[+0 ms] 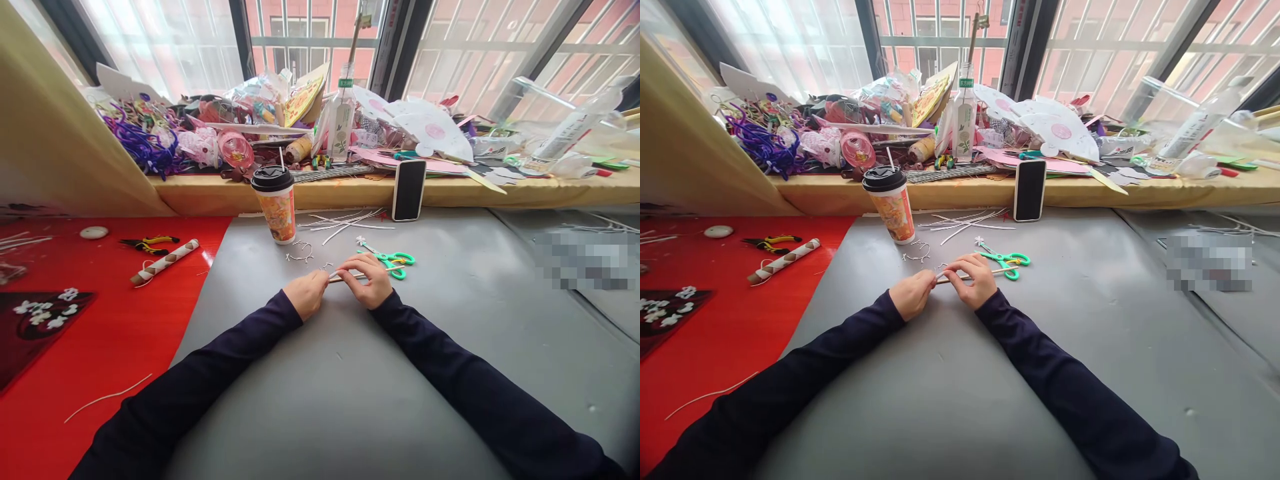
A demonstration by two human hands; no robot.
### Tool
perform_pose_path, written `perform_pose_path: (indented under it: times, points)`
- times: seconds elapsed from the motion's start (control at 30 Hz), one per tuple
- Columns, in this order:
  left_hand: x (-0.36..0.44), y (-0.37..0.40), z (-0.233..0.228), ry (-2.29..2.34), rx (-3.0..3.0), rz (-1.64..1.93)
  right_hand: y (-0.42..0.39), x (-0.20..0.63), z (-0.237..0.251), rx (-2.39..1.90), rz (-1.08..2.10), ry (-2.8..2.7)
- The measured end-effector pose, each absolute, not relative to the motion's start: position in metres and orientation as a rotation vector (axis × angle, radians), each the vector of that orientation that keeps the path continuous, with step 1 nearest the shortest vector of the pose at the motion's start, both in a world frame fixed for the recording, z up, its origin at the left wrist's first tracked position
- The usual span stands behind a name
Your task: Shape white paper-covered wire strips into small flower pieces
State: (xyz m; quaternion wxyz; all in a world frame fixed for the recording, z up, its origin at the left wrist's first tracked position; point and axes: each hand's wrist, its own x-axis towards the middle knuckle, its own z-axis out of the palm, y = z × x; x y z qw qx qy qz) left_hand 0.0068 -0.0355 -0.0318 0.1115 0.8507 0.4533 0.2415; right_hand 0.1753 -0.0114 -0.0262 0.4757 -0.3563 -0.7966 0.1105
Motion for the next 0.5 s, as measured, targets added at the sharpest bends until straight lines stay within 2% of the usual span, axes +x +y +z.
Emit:
perform_pose_path:
  times: [0.17, 0.33, 0.5]
  points:
    - [0.0040, -0.0318, -0.0303, 1.289, 2.369, 0.853, -0.0104, 0.1736, -0.0284, -0.893, 0.312, -1.924]
    - [0.0091, -0.0354, -0.0260, 1.147, 1.951, 0.802, -0.0048, 0.1781, -0.0301, -0.856, 0.290, -1.920]
    - [0.0123, -0.0377, -0.0270, 0.992, 1.782, 0.806, -0.0041, 0.1789, -0.0315, -0.824, 0.295, -1.931]
